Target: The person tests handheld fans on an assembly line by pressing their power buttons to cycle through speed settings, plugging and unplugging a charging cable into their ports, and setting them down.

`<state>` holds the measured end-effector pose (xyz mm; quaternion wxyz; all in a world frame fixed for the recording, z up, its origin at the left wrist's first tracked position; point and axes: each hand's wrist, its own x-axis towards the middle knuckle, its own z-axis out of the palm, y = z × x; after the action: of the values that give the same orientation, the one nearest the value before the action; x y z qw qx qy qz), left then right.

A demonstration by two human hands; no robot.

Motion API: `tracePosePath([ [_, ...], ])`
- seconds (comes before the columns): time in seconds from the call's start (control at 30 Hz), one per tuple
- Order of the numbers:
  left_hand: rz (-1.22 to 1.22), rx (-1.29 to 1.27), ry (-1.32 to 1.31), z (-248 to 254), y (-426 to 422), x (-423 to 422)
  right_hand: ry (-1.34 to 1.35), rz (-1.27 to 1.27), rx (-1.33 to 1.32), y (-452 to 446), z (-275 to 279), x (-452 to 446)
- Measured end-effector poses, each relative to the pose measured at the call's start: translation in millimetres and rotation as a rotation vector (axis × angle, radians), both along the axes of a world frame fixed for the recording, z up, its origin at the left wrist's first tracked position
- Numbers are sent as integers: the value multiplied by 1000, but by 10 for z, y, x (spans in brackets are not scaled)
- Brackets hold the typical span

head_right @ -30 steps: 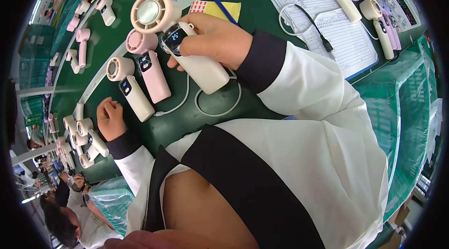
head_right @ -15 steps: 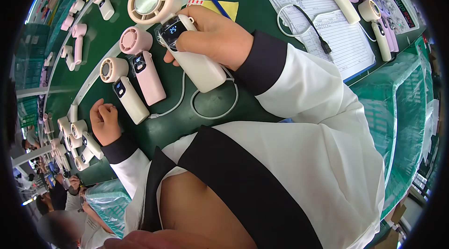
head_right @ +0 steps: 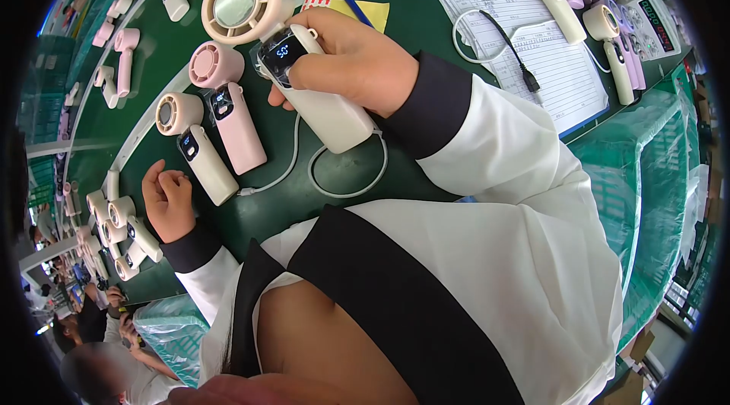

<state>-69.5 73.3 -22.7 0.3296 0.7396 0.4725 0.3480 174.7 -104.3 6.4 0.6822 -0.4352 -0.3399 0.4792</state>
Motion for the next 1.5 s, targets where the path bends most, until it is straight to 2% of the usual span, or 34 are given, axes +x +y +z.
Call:
tracePosePath([
  [0.3, -26, -2, 26, 4, -58, 33, -44, 6, -19, 1, 2, 19],
  [0.6, -173, 105, 245, 29, -112, 35, -34, -44, -57, 35, -62, 25],
  [0.93, -248, 93, 216, -25, -88, 6, -56, -89, -75, 54, -123, 33],
  [1.13, -190, 115, 235, -15, -124, 30, -65, -105, -96, 58, -135, 41],
  [1.5, -236, 176, 234, -85, -125, 52, -82, -105, -90, 68, -109, 49],
])
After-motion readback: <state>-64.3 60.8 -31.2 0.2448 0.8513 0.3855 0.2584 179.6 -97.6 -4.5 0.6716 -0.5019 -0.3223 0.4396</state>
